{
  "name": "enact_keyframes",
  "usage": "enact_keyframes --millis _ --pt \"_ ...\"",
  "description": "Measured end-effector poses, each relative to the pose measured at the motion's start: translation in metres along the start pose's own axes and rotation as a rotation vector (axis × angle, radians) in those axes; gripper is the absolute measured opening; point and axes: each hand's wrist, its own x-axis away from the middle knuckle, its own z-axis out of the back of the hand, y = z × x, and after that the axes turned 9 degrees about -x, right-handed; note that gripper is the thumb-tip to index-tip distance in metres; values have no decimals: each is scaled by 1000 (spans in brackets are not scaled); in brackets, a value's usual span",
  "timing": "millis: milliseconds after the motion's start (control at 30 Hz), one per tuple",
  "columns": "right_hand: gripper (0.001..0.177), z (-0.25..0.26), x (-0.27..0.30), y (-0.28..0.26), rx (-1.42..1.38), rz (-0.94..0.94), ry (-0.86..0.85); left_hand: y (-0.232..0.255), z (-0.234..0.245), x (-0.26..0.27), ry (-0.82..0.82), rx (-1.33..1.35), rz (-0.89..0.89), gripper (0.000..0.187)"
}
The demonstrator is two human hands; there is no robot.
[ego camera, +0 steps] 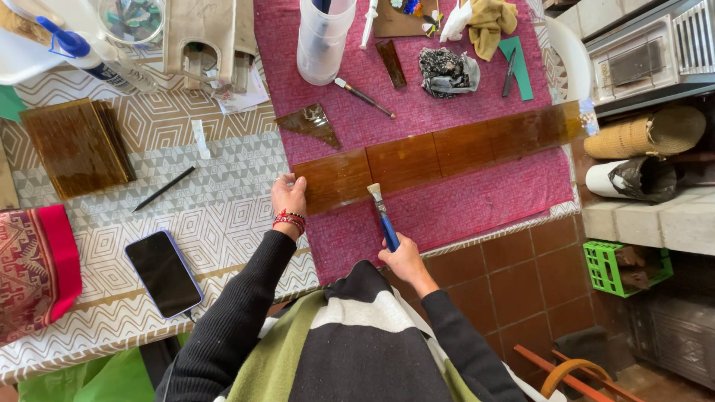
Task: The person is scoring and snapping glass tiles on a workshop table.
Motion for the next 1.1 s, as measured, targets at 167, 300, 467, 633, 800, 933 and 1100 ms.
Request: enact_keyframes --millis 167,300,467,633,800,933,1100 --pt "23 -2 0 9 -61 -6 -15 13 6 7 -48 57 67 28" --pt "27 -5 -6 26 -244 -48 -122 0 5 2 -33 -10 13 28" --pt "30 3 -1 36 -251 -44 -214 -1 18 -5 32 -58 -57 28" --pt "21 7 4 35 -188 -44 -203 17 44 -31 62 2 -87 26" --pt "19 5 6 32 -137 -37 -176 4 24 -78 97 307 -94 28" --pt "19 5 10 28 -105 -13 -174 23 13 -91 102 334 -147 30" --pt "19 5 13 23 -162 -20 -163 50 10 -90 169 147 -77 33"
